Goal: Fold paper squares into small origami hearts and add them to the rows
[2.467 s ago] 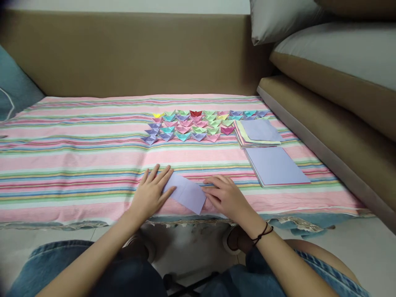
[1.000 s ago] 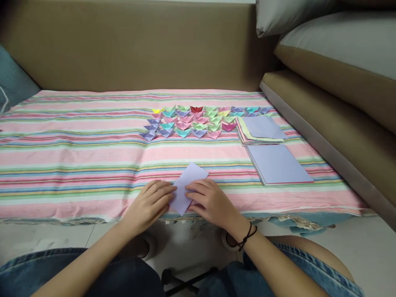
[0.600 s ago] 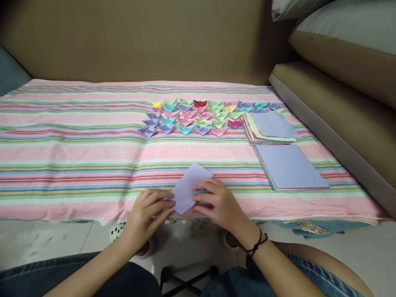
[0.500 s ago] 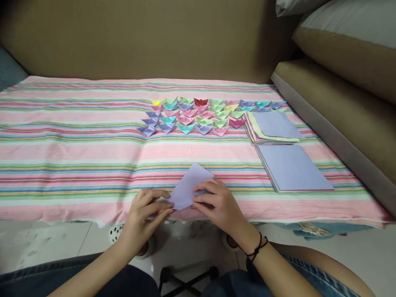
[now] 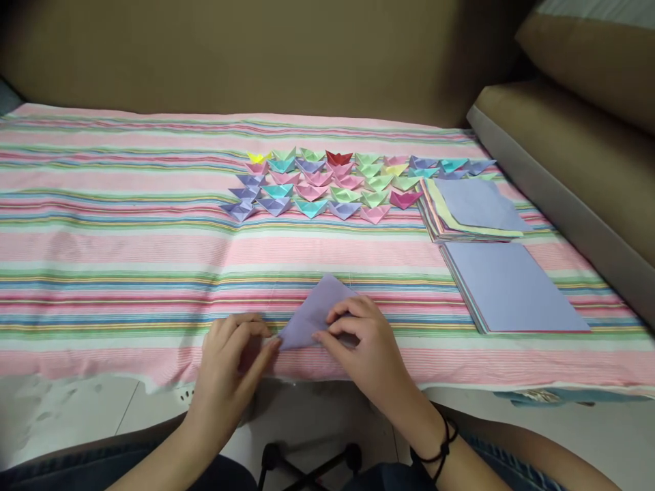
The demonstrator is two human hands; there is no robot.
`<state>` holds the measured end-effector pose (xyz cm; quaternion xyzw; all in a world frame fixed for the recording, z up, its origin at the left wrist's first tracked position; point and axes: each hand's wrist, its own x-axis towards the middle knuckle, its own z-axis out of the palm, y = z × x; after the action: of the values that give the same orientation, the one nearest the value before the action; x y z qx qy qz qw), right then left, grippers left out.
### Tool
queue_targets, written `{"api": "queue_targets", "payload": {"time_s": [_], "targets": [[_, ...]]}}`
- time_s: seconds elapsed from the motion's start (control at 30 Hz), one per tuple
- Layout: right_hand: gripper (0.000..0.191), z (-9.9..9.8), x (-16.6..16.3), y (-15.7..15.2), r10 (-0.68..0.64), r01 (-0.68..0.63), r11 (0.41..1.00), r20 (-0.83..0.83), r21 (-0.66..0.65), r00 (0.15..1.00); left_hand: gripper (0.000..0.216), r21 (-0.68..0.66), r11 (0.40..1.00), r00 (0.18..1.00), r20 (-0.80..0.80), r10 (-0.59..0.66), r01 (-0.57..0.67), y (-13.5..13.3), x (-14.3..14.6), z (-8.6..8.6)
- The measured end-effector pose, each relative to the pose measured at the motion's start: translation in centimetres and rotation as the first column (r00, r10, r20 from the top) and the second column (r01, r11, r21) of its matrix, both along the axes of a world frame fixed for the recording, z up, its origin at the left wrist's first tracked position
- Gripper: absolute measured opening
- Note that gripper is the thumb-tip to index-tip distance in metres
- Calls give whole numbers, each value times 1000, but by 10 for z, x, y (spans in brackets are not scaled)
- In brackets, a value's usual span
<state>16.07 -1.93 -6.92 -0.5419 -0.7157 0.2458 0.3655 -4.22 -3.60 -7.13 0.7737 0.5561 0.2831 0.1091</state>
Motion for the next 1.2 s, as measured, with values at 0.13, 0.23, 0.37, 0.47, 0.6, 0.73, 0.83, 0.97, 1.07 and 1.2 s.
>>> {"api": "queue_targets", "payload": {"time_s": [0.13, 0.23, 0.37, 0.47, 0.6, 0.73, 0.83, 0.97, 1.07, 1.2], "targets": [[15, -1, -2, 2, -4, 3, 1000, 13, 11, 1000, 25, 334, 899, 955, -179, -236, 285, -7, 7, -2], [16, -1, -1, 2, 7, -8, 1000, 28, 17, 1000, 33, 322, 850, 885, -355, -301, 418, -15, 16, -8], [16, 0, -2, 1, -11, 10, 1000, 39, 5, 999, 45, 278, 898, 874, -444, -196, 342, -22, 26, -18], [8, 0, -3, 0, -38, 38, 999, 27, -13, 999, 46, 260, 910, 867, -466, -176, 324, -23, 28, -21], [5, 0, -3, 1, -45, 46, 998, 26, -43, 999, 47, 252, 916, 867, -470, -168, 314, -22, 28, -22], [5, 0, -4, 1, -48, 50, 998, 46, -35, 998, 49, 268, 913, 871, -466, -156, 307, -19, 30, -24], [6, 0, -5, 2, -61, 63, 998, 54, -31, 997, 48, 272, 914, 873, -465, -150, 302, -18, 31, -24], [6, 0, -4, 3, -56, 58, 998, 64, -27, 996, 48, 255, 920, 872, -465, -153, 298, -18, 32, -24], [6, 0, -4, 3, -54, 56, 998, 71, -21, 996, 50, 246, 924, 877, -454, -158, 294, -19, 32, -25], [7, 1, -5, 4, -52, 53, 998, 70, -20, 996, 51, 241, 921, 869, -467, -165, 305, -19, 31, -28]]}}
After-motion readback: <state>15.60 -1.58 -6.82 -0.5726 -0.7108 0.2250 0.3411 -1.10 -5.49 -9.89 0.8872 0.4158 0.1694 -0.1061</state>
